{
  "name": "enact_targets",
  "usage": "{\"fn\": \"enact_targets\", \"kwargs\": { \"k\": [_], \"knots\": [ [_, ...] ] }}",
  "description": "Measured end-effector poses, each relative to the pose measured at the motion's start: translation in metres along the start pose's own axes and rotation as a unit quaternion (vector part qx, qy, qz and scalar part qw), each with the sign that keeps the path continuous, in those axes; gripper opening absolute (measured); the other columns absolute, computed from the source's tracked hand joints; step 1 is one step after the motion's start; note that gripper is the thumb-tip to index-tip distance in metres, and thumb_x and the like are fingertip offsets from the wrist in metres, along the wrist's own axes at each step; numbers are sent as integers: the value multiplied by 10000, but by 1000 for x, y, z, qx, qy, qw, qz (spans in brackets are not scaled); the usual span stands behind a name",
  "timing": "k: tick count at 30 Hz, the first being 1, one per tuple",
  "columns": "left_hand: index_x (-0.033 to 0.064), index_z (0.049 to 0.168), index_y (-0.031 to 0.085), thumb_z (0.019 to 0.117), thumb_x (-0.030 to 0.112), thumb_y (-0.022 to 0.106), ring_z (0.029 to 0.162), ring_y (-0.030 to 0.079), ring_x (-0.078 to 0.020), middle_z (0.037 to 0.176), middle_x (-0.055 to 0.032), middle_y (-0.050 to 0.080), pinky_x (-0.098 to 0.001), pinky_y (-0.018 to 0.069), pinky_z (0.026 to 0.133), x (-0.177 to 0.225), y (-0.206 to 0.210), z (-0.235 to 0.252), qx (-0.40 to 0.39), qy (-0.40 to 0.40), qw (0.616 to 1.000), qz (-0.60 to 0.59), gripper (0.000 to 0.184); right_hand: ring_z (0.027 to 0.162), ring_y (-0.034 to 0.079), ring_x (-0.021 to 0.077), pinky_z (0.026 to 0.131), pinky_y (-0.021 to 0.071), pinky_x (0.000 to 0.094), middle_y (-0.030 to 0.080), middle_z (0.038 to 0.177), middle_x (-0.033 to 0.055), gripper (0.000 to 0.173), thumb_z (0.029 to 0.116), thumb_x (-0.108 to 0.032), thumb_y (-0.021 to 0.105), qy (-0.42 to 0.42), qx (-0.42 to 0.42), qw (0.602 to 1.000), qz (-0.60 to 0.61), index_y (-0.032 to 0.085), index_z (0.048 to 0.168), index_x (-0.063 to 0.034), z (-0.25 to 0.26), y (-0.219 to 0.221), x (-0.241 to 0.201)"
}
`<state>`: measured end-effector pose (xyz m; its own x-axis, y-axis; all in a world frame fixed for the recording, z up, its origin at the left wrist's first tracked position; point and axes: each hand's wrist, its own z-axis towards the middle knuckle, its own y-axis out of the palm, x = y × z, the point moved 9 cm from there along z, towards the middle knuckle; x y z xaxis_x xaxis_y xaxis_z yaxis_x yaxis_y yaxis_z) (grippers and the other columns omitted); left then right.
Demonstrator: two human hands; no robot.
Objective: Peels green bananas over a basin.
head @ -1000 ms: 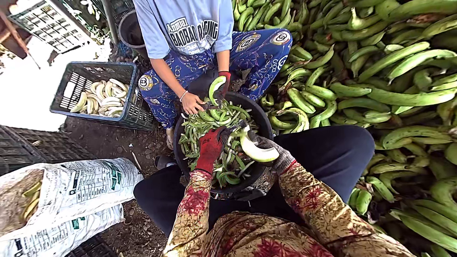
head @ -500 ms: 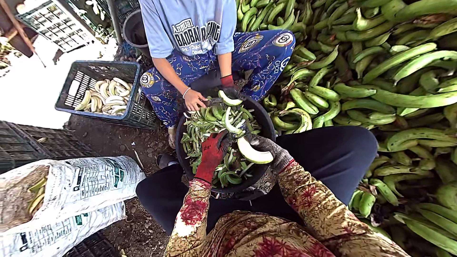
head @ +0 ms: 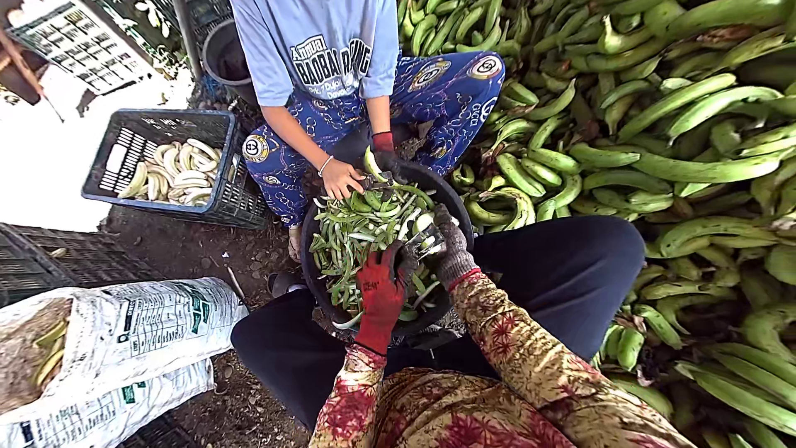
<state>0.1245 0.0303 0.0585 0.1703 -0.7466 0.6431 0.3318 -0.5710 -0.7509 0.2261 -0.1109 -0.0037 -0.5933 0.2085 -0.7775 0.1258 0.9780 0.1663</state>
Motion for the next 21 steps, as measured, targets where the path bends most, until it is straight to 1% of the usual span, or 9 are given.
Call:
{"fn": "enact_targets", "kwargs": {
  "k": [3, 4, 6, 8, 11, 14, 16, 18, 21],
  "knots": [
    [166, 1303, 704, 985, 527, 465, 1029, 671, -407, 1152, -197, 693, -605, 517, 818, 6, -6, -9, 61, 3, 997, 40, 538, 1206, 598, 342, 1002, 492, 567, 601, 1320, 230, 636, 1087, -542, 307, -61, 50, 989, -127, 509, 1436, -50, -7, 3, -13],
    [163, 1300, 705, 980, 511, 483, 1032, 669, -411, 1160, -200, 691, -609, 509, 823, 6, -7, -10, 77, -4, 996, 44, 523, 1228, 586, 350, 1016, 482, 572, 586, 1339, 239, 635, 1090, -535, 297, -66, 59, 987, -133, 488, 1455, -51, -7, 4, -12],
    [150, 1313, 694, 964, 454, 517, 1045, 664, -425, 1186, -210, 683, -617, 503, 827, 4, -6, -11, 97, -22, 994, 53, 495, 1178, 608, 313, 983, 513, 527, 608, 1291, 221, 661, 1068, -579, 357, -42, 105, 993, -33, 541, 1385, -28, 0, 3, -4],
    [138, 1323, 687, 953, 418, 551, 1046, 656, -444, 1195, -221, 675, -623, 503, 820, 5, -5, -11, 105, -42, 992, 56, 483, 1125, 620, 298, 940, 531, 513, 617, 1242, 210, 668, 1044, -595, 429, -23, 130, 989, 61, 554, 1347, -14, 2, 4, 2],
    [153, 1356, 660, 952, 335, 579, 1070, 645, -449, 1226, -229, 659, -620, 505, 818, 2, -2, -6, 84, -83, 992, 39, 450, 1096, 632, 292, 919, 536, 514, 627, 1237, 189, 722, 1006, -659, 453, -3, 127, 990, 60, 529, 1385, -50, -7, 7, 6],
    [159, 1385, 642, 1008, 307, 514, 1074, 655, -417, 1236, -228, 656, -596, 524, 853, -5, -2, 2, 42, -102, 994, 18, 424, 1095, 634, 279, 931, 530, 513, 640, 1226, 177, 696, 1033, -650, 373, -29, 39, 999, -2, 566, 1360, -66, -8, 13, 3],
    [159, 1384, 645, 1034, 306, 477, 1075, 662, -404, 1226, -220, 670, -593, 522, 877, -12, -5, 10, 33, -103, 994, 4, 415, 1026, 647, 201, 886, 554, 452, 666, 1147, 110, 611, 1064, -594, 327, -83, -57, 995, -24, 588, 1331, -111, -6, 24, -2],
    [159, 1386, 644, 1065, 322, 438, 1103, 663, -392, 1227, -205, 684, -592, 520, 912, -23, -7, 20, 4, -102, 995, -12, 415, 1021, 644, 152, 904, 546, 406, 674, 1135, 79, 564, 1079, -545, 330, -118, -148, 978, -87, 595, 1331, -115, -14, 32, -7],
    [153, 1402, 626, 1091, 330, 400, 1165, 644, -366, 1266, -190, 677, -583, 490, 981, -40, -3, 29, -53, -88, 993, -62, 423, 1032, 650, 120, 927, 547, 362, 683, 1154, 67, 517, 1067, -499, 419, -131, -240, 948, -159, 581, 1361, -105, -19, 40, -9]
  ]
}}
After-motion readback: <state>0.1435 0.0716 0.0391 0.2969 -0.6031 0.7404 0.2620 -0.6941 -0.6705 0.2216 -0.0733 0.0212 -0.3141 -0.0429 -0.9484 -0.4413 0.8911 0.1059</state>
